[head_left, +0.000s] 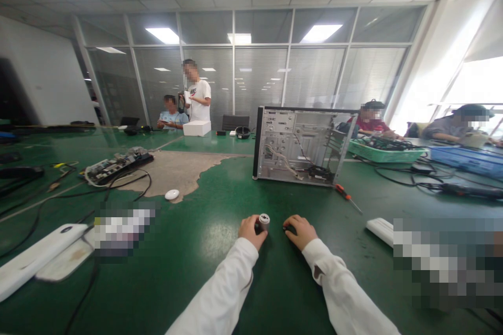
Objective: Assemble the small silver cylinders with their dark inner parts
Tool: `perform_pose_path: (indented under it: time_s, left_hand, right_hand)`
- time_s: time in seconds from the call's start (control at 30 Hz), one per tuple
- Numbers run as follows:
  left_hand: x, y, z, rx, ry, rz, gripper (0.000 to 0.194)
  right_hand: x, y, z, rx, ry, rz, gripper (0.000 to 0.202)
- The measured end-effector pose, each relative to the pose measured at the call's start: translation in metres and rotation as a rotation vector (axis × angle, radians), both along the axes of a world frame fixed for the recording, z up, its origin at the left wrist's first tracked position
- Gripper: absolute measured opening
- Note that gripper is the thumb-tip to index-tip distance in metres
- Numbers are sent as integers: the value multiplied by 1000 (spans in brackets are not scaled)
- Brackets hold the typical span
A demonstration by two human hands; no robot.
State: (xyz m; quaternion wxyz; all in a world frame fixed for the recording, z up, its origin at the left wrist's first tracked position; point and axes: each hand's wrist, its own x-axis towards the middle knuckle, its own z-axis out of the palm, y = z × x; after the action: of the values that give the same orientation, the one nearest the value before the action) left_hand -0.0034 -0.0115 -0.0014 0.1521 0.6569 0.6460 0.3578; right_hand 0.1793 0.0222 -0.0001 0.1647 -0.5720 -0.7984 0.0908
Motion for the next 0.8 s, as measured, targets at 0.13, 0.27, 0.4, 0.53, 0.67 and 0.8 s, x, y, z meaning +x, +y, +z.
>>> perform_pose_path:
  time_s: [0.13,0.27,0.4,0.53,0.67,0.8]
  left_hand:
    - [0,0,-1,1,-4,-1,36]
    - [-1,0,-1,-5,5,-8,36]
    - [-1,0,0,-8,15,-1,36]
    - [0,0,1,-22,18,-2,36]
    - [0,-1,2,-17,7,6,35]
    - [0,-2,3,-19,-3,8,35]
  right_hand:
    - [0,1,0,-8,-6,5,18]
    - [0,1,-1,10,4,6,17]
    - [0,0,-1,13,3,4,17]
    - [1,0,-1,2,2,2,18]
    - [0,0,1,-16,-6,4,19]
    - [-1,-2,3,-17,-4,0,18]
